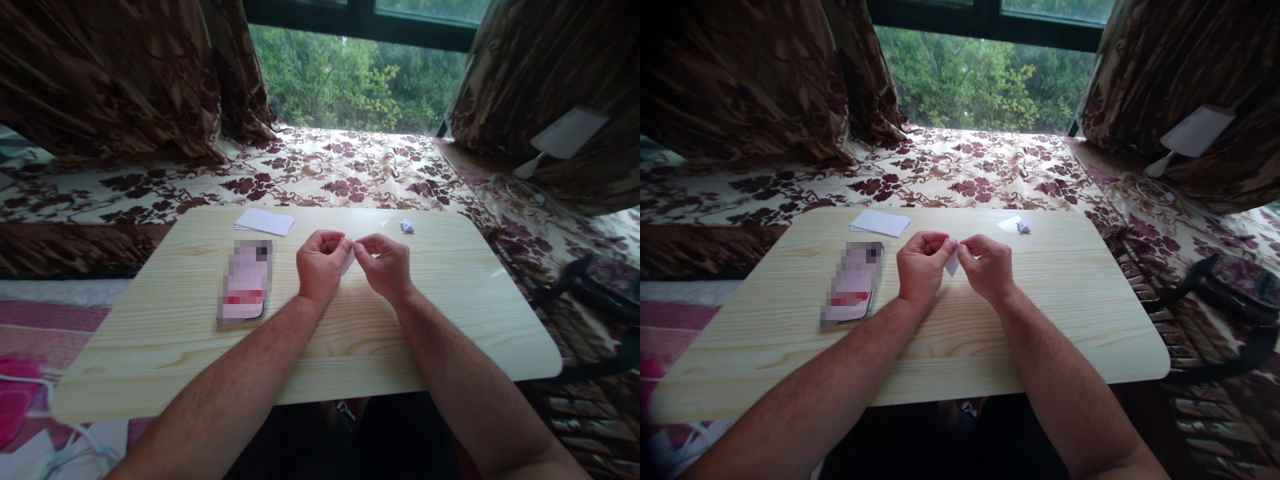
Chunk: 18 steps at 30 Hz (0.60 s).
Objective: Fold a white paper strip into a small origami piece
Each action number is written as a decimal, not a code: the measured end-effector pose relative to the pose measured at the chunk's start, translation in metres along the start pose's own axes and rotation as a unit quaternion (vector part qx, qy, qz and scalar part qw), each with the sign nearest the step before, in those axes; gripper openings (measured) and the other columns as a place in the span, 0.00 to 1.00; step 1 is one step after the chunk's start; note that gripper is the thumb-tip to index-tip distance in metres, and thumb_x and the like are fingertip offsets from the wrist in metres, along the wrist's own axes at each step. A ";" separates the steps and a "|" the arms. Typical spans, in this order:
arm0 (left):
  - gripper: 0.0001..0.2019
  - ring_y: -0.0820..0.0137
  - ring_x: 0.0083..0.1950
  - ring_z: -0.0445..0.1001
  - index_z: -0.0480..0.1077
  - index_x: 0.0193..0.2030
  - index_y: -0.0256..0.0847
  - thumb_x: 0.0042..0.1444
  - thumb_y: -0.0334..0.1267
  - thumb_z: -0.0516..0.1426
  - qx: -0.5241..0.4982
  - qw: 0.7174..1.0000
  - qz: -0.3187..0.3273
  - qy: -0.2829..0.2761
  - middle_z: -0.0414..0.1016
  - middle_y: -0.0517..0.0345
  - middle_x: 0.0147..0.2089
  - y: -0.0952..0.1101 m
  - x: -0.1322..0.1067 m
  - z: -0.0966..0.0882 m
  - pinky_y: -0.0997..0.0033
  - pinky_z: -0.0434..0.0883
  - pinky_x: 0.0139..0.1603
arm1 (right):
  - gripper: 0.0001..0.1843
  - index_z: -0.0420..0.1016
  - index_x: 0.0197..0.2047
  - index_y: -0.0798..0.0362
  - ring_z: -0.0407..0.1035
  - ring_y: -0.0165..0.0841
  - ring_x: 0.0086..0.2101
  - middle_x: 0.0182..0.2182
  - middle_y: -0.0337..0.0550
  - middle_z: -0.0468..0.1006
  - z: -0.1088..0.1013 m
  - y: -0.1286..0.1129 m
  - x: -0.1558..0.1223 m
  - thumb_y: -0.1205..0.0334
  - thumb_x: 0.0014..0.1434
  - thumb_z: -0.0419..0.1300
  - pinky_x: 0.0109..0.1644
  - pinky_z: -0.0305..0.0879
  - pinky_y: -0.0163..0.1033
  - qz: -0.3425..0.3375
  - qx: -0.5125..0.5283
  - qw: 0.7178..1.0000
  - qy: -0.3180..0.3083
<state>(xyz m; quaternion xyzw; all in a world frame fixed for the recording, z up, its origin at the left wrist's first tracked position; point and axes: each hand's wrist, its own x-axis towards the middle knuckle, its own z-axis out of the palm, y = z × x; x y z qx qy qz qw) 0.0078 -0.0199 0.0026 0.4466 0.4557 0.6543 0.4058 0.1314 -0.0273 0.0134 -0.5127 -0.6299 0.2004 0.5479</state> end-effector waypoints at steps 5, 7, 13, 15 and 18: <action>0.16 0.71 0.33 0.77 0.77 0.39 0.38 0.45 0.40 0.71 -0.085 0.994 -0.054 -0.032 0.81 0.56 0.33 -0.003 0.003 0.000 0.72 0.72 0.35 | 0.07 0.80 0.30 0.53 0.73 0.31 0.26 0.25 0.41 0.81 0.001 0.004 0.002 0.59 0.55 0.64 0.32 0.69 0.35 0.052 0.073 0.996 -0.010; 0.15 0.72 0.32 0.75 0.78 0.38 0.38 0.44 0.41 0.71 -0.109 0.990 -0.079 -0.044 0.80 0.57 0.32 -0.003 0.005 -0.001 0.73 0.71 0.35 | 0.07 0.80 0.30 0.54 0.72 0.31 0.25 0.24 0.40 0.80 0.002 0.006 0.004 0.59 0.55 0.65 0.30 0.67 0.35 0.076 0.110 0.991 -0.018; 0.11 0.75 0.29 0.70 0.77 0.30 0.38 0.46 0.43 0.69 -0.102 0.988 -0.093 -0.064 0.76 0.60 0.28 -0.003 0.006 -0.002 0.75 0.66 0.31 | 0.08 0.78 0.29 0.54 0.71 0.30 0.25 0.24 0.40 0.79 0.001 0.008 0.008 0.58 0.52 0.66 0.32 0.69 0.36 0.106 0.178 0.978 -0.036; 0.11 0.75 0.28 0.69 0.77 0.30 0.38 0.47 0.43 0.69 -0.090 0.991 -0.080 -0.064 0.75 0.60 0.27 -0.003 0.005 -0.002 0.75 0.65 0.30 | 0.07 0.78 0.29 0.54 0.71 0.30 0.25 0.24 0.39 0.79 0.001 0.008 0.009 0.59 0.52 0.66 0.33 0.70 0.36 0.111 0.196 0.974 -0.039; 0.11 0.75 0.28 0.69 0.77 0.30 0.38 0.48 0.44 0.68 -0.071 0.993 -0.067 -0.059 0.74 0.60 0.27 -0.002 0.004 -0.002 0.75 0.65 0.29 | 0.07 0.78 0.28 0.54 0.71 0.30 0.26 0.24 0.39 0.79 0.001 0.009 0.009 0.59 0.51 0.66 0.34 0.71 0.37 0.116 0.205 0.971 -0.043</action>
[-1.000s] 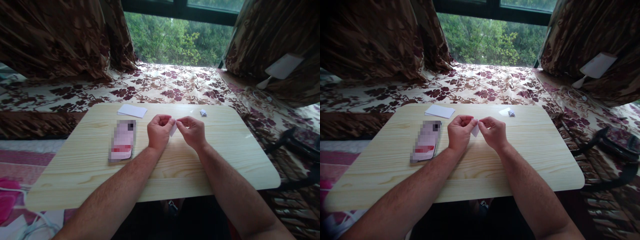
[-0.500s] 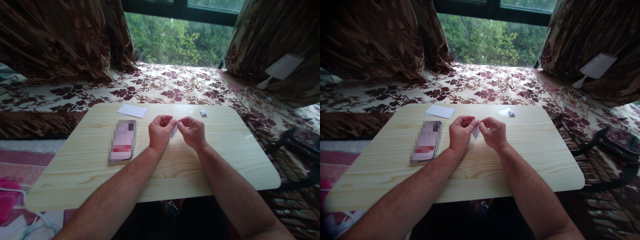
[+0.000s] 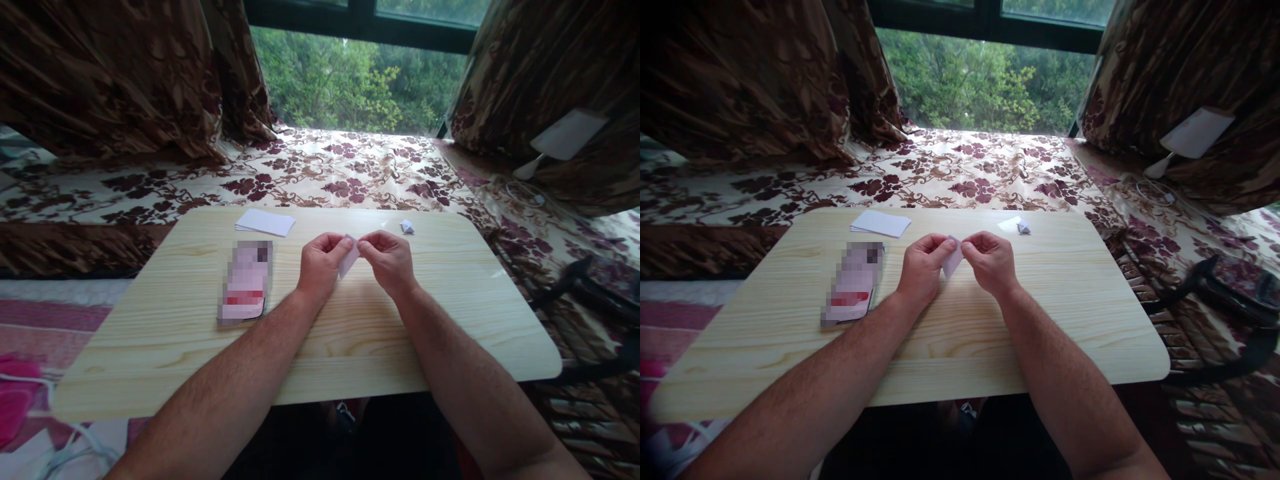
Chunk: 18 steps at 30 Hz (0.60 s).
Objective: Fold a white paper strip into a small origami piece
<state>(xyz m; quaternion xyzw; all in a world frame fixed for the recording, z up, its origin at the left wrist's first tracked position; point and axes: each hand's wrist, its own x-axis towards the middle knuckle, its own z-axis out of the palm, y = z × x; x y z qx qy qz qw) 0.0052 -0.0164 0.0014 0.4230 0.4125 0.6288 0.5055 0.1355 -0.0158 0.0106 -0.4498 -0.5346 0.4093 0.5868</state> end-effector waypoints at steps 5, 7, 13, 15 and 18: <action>0.11 0.75 0.28 0.69 0.77 0.30 0.38 0.48 0.44 0.68 0.020 1.000 0.009 0.004 0.75 0.60 0.27 0.001 -0.001 0.000 0.74 0.65 0.30 | 0.08 0.77 0.28 0.54 0.71 0.30 0.25 0.24 0.39 0.78 0.000 0.001 0.000 0.58 0.51 0.66 0.33 0.70 0.37 -0.001 -0.022 1.000 0.004; 0.11 0.74 0.28 0.69 0.77 0.31 0.38 0.48 0.44 0.68 0.020 1.000 0.012 0.001 0.75 0.60 0.27 0.001 0.000 0.000 0.74 0.66 0.30 | 0.07 0.78 0.28 0.54 0.71 0.30 0.25 0.24 0.39 0.78 0.000 0.001 0.000 0.59 0.52 0.66 0.33 0.70 0.37 -0.003 -0.017 1.000 0.005; 0.11 0.74 0.29 0.70 0.78 0.31 0.37 0.48 0.43 0.68 0.013 1.000 0.013 -0.002 0.75 0.59 0.27 -0.002 0.001 -0.001 0.74 0.66 0.31 | 0.06 0.77 0.28 0.55 0.70 0.29 0.25 0.23 0.38 0.77 0.000 0.002 0.001 0.61 0.52 0.66 0.32 0.68 0.36 -0.009 -0.006 1.000 0.003; 0.11 0.75 0.29 0.70 0.77 0.31 0.37 0.47 0.42 0.69 0.002 1.000 0.012 -0.001 0.75 0.59 0.28 -0.002 0.000 -0.001 0.74 0.66 0.32 | 0.07 0.77 0.28 0.54 0.69 0.29 0.25 0.23 0.38 0.77 0.001 0.001 0.000 0.60 0.52 0.66 0.32 0.67 0.36 -0.013 -0.014 1.000 0.004; 0.12 0.75 0.29 0.69 0.77 0.31 0.37 0.45 0.42 0.70 -0.007 1.000 0.013 0.004 0.75 0.60 0.28 -0.001 0.000 -0.001 0.74 0.66 0.32 | 0.08 0.77 0.28 0.54 0.69 0.29 0.25 0.23 0.38 0.77 0.002 0.001 -0.001 0.59 0.52 0.66 0.32 0.67 0.35 -0.019 -0.033 0.999 0.004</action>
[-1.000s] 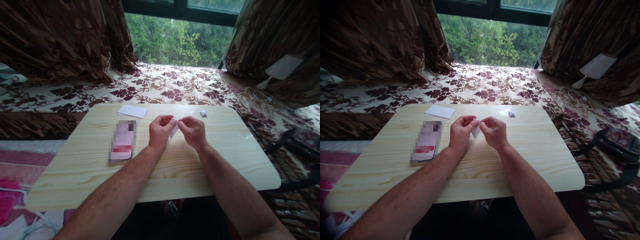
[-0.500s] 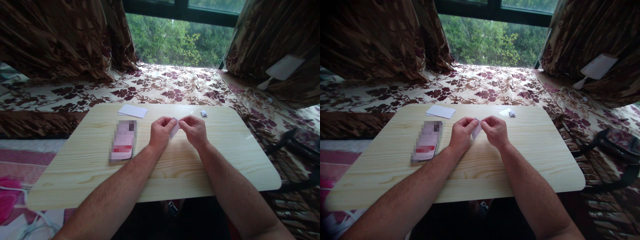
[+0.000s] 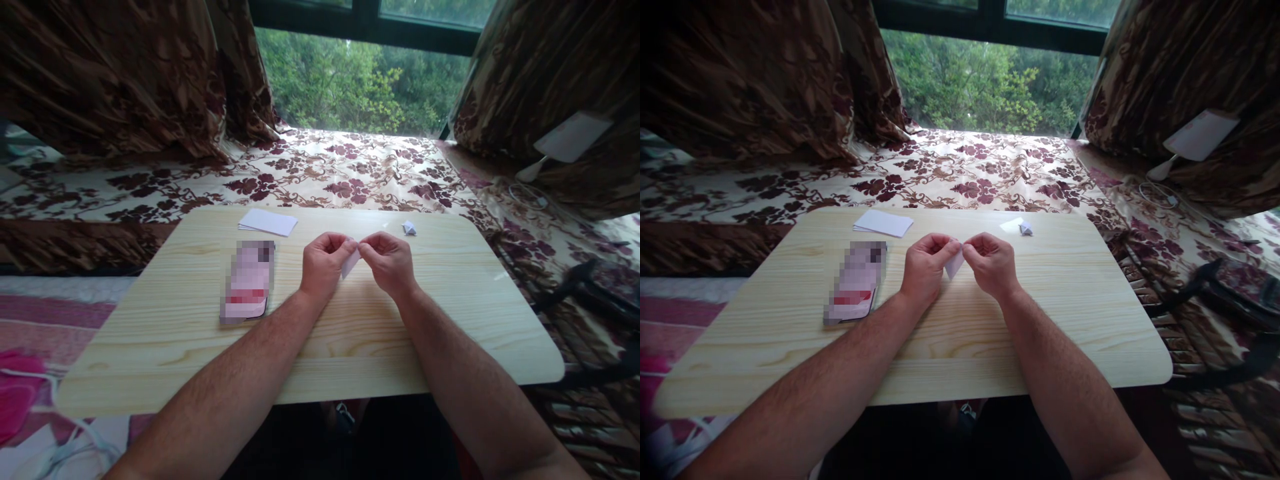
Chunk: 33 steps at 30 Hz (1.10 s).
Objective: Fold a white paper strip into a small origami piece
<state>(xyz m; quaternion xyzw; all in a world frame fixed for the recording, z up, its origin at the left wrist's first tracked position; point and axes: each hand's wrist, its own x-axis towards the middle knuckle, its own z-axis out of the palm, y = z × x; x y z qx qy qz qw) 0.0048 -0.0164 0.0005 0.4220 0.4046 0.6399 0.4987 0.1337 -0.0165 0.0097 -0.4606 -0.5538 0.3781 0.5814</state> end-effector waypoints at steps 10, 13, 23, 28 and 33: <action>0.10 0.75 0.29 0.69 0.76 0.30 0.38 0.45 0.40 0.70 -0.017 1.000 -0.003 0.016 0.75 0.60 0.28 0.001 0.000 0.002 0.74 0.66 0.33 | 0.08 0.76 0.27 0.52 0.68 0.29 0.25 0.23 0.37 0.76 0.002 0.001 -0.001 0.58 0.52 0.65 0.30 0.65 0.35 -0.014 -0.016 1.000 0.003; 0.10 0.75 0.29 0.70 0.76 0.29 0.38 0.44 0.40 0.70 -0.028 0.999 -0.004 0.019 0.75 0.61 0.28 0.000 0.000 0.002 0.75 0.66 0.33 | 0.08 0.76 0.27 0.52 0.68 0.29 0.25 0.23 0.37 0.76 0.002 0.001 -0.001 0.57 0.52 0.65 0.30 0.65 0.35 -0.013 -0.016 1.000 0.003; 0.11 0.76 0.28 0.68 0.74 0.28 0.38 0.44 0.40 0.70 -0.023 0.999 0.001 0.025 0.73 0.62 0.27 0.002 -0.001 0.002 0.74 0.66 0.32 | 0.08 0.75 0.27 0.52 0.68 0.29 0.25 0.23 0.37 0.76 0.002 0.000 -0.001 0.57 0.52 0.65 0.31 0.65 0.36 -0.009 -0.009 1.000 -0.007; 0.12 0.76 0.28 0.68 0.73 0.27 0.38 0.44 0.40 0.70 -0.029 0.999 -0.008 0.024 0.73 0.62 0.26 0.004 -0.001 0.002 0.75 0.65 0.32 | 0.08 0.75 0.28 0.52 0.68 0.29 0.25 0.23 0.37 0.76 0.002 0.000 -0.002 0.57 0.53 0.65 0.30 0.65 0.36 -0.007 -0.015 1.000 -0.014; 0.12 0.76 0.26 0.66 0.72 0.26 0.38 0.45 0.41 0.70 -0.022 0.999 -0.006 0.024 0.71 0.63 0.25 0.003 -0.001 0.001 0.75 0.64 0.29 | 0.07 0.76 0.28 0.52 0.67 0.29 0.24 0.23 0.37 0.76 0.002 0.002 -0.003 0.59 0.52 0.65 0.30 0.63 0.36 -0.010 0.001 1.000 -0.020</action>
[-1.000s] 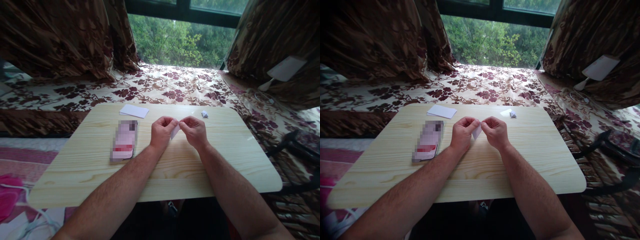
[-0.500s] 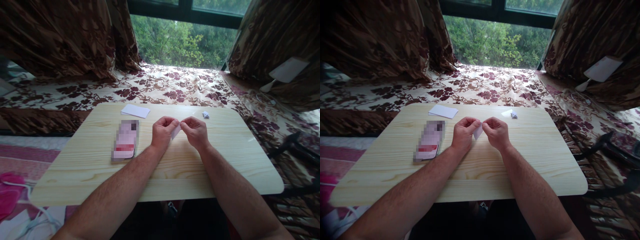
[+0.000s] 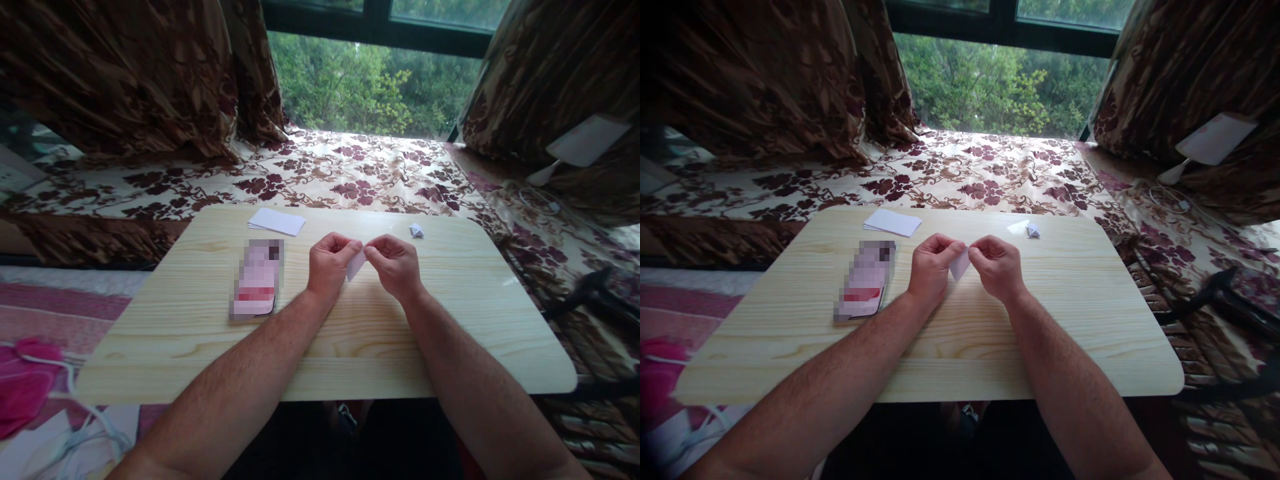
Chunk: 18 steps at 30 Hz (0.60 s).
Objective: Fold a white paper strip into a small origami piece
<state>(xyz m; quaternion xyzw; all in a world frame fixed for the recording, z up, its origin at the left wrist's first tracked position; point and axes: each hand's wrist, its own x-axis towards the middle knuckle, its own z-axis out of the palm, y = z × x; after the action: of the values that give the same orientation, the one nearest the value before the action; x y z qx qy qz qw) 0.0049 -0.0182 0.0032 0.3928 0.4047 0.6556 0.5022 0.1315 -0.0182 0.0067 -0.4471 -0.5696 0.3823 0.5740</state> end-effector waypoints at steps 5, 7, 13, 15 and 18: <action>0.13 0.76 0.25 0.65 0.73 0.26 0.38 0.48 0.45 0.68 0.059 0.998 -0.002 -0.020 0.71 0.62 0.24 0.000 0.004 -0.005 0.74 0.62 0.27 | 0.04 0.77 0.27 0.53 0.65 0.28 0.23 0.21 0.36 0.75 -0.001 0.000 0.000 0.62 0.51 0.65 0.28 0.61 0.35 0.000 -0.007 1.000 0.009; 0.13 0.75 0.25 0.65 0.74 0.26 0.37 0.48 0.46 0.67 0.099 0.993 -0.008 -0.062 0.71 0.61 0.24 0.001 0.008 -0.009 0.74 0.62 0.27 | 0.03 0.77 0.26 0.53 0.64 0.27 0.23 0.21 0.35 0.74 -0.004 0.000 0.002 0.64 0.50 0.64 0.27 0.60 0.34 0.002 -0.017 1.000 0.022; 0.12 0.74 0.24 0.67 0.74 0.24 0.37 0.51 0.44 0.65 0.199 0.960 -0.030 -0.192 0.72 0.58 0.22 0.006 0.013 -0.015 0.73 0.63 0.28 | 0.03 0.76 0.24 0.55 0.62 0.26 0.21 0.19 0.35 0.72 -0.015 -0.001 0.009 0.65 0.47 0.63 0.24 0.56 0.33 0.045 -0.057 0.997 0.012; 0.12 0.74 0.25 0.67 0.75 0.25 0.36 0.51 0.43 0.64 0.218 0.955 -0.029 -0.200 0.73 0.58 0.23 0.006 0.012 -0.015 0.73 0.62 0.28 | 0.03 0.76 0.24 0.55 0.62 0.26 0.21 0.19 0.35 0.72 -0.017 -0.001 0.010 0.65 0.47 0.63 0.24 0.55 0.33 0.057 -0.064 0.996 -0.002; 0.11 0.75 0.25 0.65 0.75 0.26 0.36 0.51 0.42 0.63 0.229 0.952 -0.017 -0.204 0.72 0.59 0.23 0.006 0.012 -0.016 0.74 0.61 0.28 | 0.04 0.76 0.25 0.56 0.61 0.26 0.21 0.18 0.35 0.71 -0.019 -0.001 0.010 0.64 0.47 0.63 0.24 0.55 0.33 0.065 -0.073 0.995 -0.020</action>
<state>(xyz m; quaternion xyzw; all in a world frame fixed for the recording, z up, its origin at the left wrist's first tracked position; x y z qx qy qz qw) -0.0145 -0.0100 0.0042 0.6160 0.4390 0.4425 0.4817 0.1507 -0.0102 0.0118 -0.5163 -0.5770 0.3852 0.5021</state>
